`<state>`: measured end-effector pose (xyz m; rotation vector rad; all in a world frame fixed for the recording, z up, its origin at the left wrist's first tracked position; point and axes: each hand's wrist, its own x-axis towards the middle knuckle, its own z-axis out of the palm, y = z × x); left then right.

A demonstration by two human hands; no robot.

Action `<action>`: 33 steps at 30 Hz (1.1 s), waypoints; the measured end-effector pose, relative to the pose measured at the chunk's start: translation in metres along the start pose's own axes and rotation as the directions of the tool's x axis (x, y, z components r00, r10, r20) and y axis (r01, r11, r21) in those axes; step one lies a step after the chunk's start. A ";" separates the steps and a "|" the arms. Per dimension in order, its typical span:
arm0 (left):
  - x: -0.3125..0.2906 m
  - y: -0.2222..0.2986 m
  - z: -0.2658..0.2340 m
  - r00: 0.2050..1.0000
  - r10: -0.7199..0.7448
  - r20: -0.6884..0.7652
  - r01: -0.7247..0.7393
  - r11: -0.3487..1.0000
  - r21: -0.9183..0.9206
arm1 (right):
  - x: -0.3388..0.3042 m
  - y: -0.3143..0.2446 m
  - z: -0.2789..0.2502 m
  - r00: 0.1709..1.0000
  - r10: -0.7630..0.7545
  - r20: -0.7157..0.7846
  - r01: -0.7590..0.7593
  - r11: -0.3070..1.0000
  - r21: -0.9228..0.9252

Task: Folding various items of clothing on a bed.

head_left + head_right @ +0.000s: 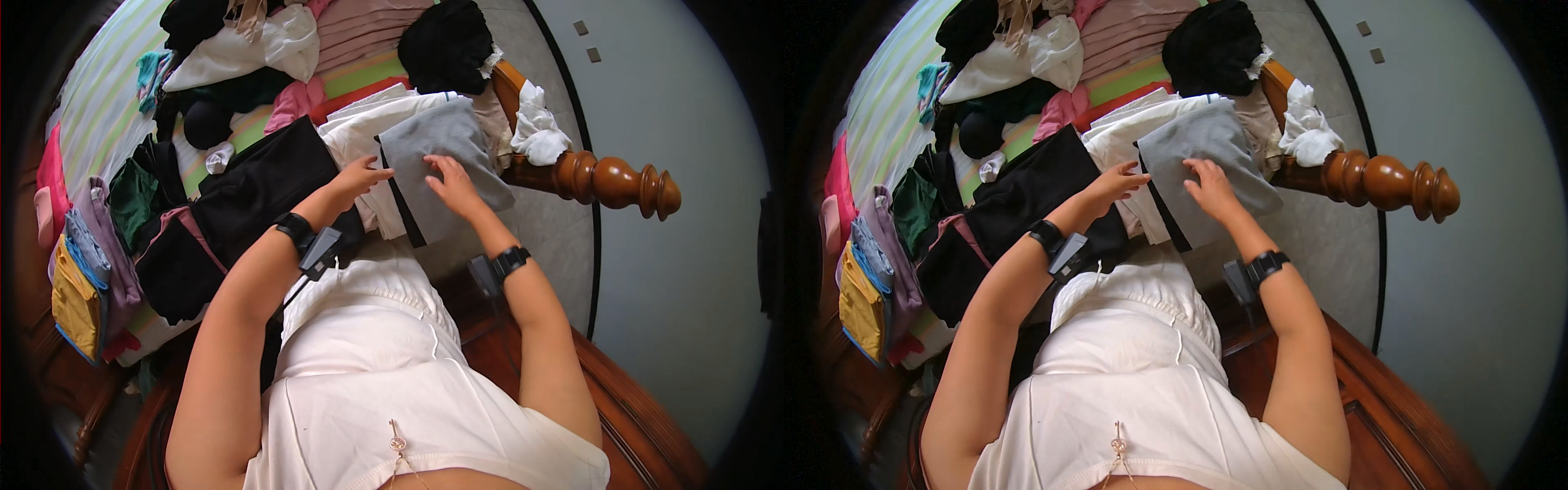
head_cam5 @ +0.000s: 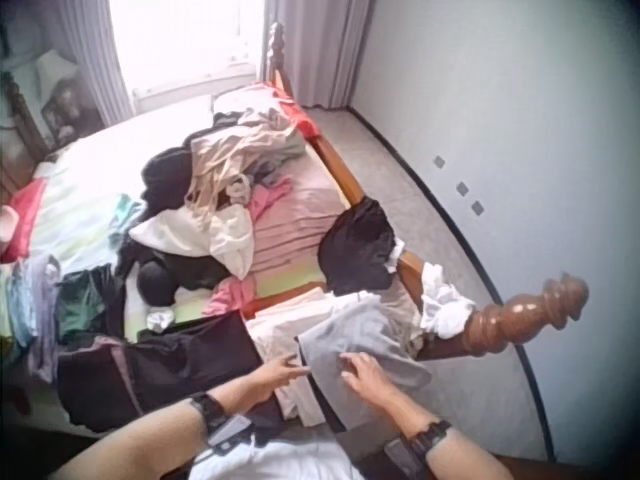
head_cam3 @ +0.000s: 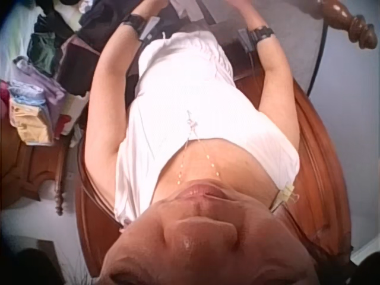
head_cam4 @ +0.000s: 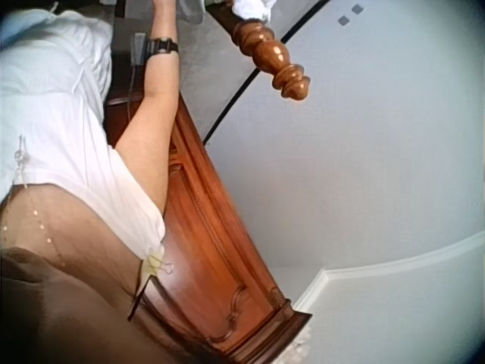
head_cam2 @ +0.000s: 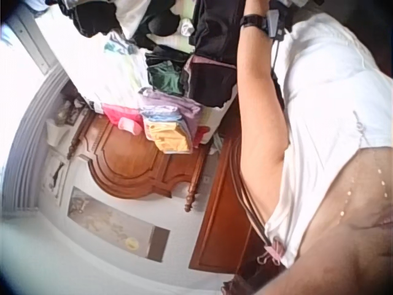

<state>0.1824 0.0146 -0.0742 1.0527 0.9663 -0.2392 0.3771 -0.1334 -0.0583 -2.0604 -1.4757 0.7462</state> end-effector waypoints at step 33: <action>0.057 0.023 -0.058 0.819 0.327 -0.471 -0.323 0.942 0.092 | 0.105 0.032 -0.005 0.947 0.247 -0.204 -0.259 0.965 -0.035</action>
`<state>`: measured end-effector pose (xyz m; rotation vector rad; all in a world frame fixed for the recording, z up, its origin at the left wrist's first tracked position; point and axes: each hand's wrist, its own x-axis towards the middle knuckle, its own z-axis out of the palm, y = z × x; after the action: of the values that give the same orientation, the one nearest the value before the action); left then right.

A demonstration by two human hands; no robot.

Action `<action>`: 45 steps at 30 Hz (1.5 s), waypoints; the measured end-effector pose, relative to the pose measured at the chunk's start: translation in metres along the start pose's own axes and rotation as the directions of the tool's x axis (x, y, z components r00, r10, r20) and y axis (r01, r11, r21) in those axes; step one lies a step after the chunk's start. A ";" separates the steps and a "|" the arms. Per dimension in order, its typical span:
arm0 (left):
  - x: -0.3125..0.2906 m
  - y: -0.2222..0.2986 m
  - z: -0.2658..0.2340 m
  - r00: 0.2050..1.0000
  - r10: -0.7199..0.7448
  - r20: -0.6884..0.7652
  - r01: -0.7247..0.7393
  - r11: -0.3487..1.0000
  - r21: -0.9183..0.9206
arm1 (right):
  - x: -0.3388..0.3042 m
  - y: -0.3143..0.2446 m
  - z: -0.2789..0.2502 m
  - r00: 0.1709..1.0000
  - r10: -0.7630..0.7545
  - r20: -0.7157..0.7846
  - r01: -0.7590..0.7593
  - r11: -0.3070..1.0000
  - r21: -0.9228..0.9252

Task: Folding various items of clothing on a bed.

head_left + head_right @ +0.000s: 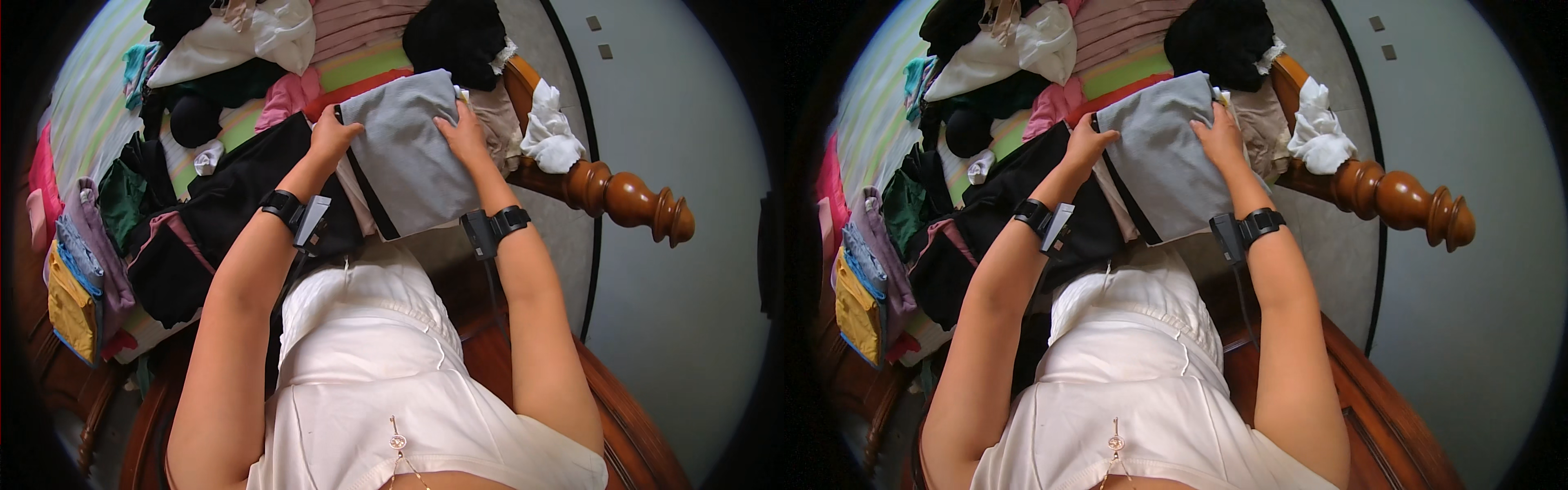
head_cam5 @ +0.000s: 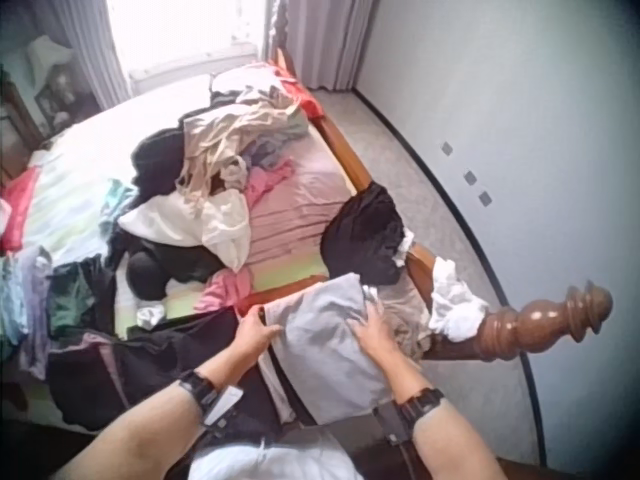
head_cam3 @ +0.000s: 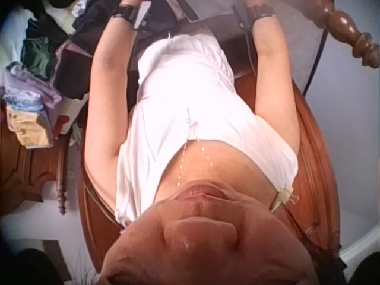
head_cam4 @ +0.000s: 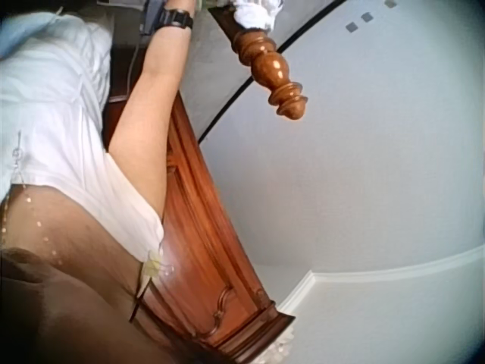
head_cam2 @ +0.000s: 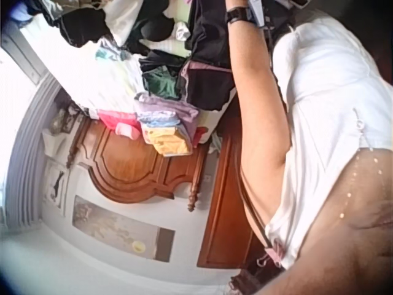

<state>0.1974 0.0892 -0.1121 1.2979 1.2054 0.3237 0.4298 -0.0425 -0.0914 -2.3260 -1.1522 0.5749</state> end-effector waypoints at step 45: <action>-0.043 0.028 -0.027 0.697 0.561 0.447 -0.668 0.280 0.690 | -0.032 -0.056 -0.025 0.820 -0.563 0.102 0.530 0.681 -0.505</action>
<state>0.1699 0.0799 -0.0621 2.6289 0.6384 0.2146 0.3914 -0.0448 -0.0342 -2.1764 -2.0690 -0.0498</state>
